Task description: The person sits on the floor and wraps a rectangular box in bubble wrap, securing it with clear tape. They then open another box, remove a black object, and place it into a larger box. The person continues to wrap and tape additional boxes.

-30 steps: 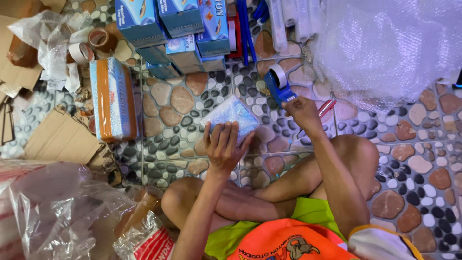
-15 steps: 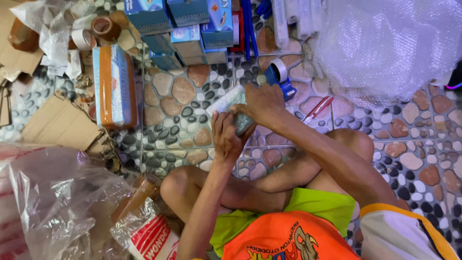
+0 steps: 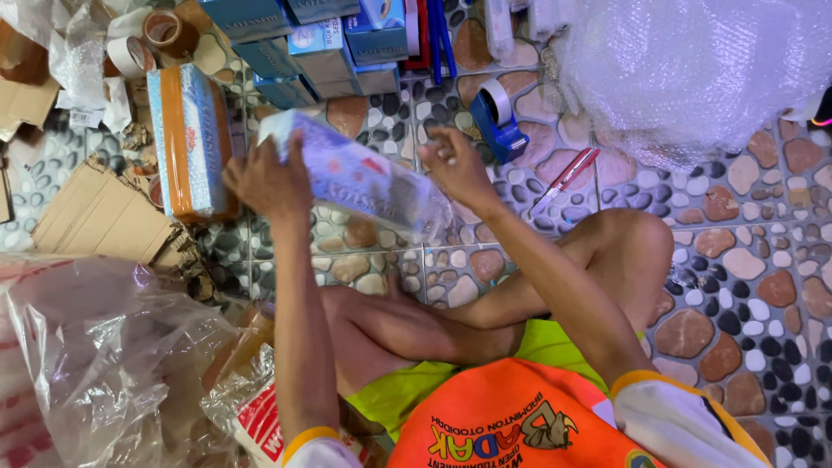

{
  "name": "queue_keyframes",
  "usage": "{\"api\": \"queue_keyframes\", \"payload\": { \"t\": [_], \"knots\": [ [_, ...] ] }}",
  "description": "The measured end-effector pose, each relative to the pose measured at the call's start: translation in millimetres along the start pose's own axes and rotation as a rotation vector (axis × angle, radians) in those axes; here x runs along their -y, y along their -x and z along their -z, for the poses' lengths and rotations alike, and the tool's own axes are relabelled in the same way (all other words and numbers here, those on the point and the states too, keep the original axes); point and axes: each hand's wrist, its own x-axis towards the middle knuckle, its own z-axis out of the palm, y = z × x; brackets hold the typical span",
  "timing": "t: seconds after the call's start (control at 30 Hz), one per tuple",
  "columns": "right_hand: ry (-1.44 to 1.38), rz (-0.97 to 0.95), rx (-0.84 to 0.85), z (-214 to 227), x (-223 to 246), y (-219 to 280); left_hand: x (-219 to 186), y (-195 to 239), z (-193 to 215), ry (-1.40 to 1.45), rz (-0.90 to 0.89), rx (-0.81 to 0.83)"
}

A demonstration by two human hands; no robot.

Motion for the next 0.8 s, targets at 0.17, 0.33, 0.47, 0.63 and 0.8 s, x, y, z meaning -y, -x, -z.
{"api": "queue_keyframes", "payload": {
  "t": [0.17,0.33,0.47,0.63,0.8],
  "knots": [
    [-0.008,-0.249,0.028,-5.4,-31.1,61.4,87.6,92.0,-21.3,-0.083,0.449,0.553],
    [0.142,-0.447,0.251,-39.7,-43.3,74.5,9.1,105.8,-4.8,-0.100,0.436,0.600],
    [-0.061,-0.267,-0.122,-75.3,-130.5,56.4,-80.1,93.1,-22.2,0.335,-0.075,0.711],
    [-0.018,-0.387,-0.743,-81.8,-179.8,81.4,-118.6,122.7,-39.1,0.324,-0.226,0.635],
    [-0.725,-0.873,-0.300,-150.1,-129.4,146.8,-148.2,93.7,-48.5,0.335,-0.096,1.177]
  ]
}}
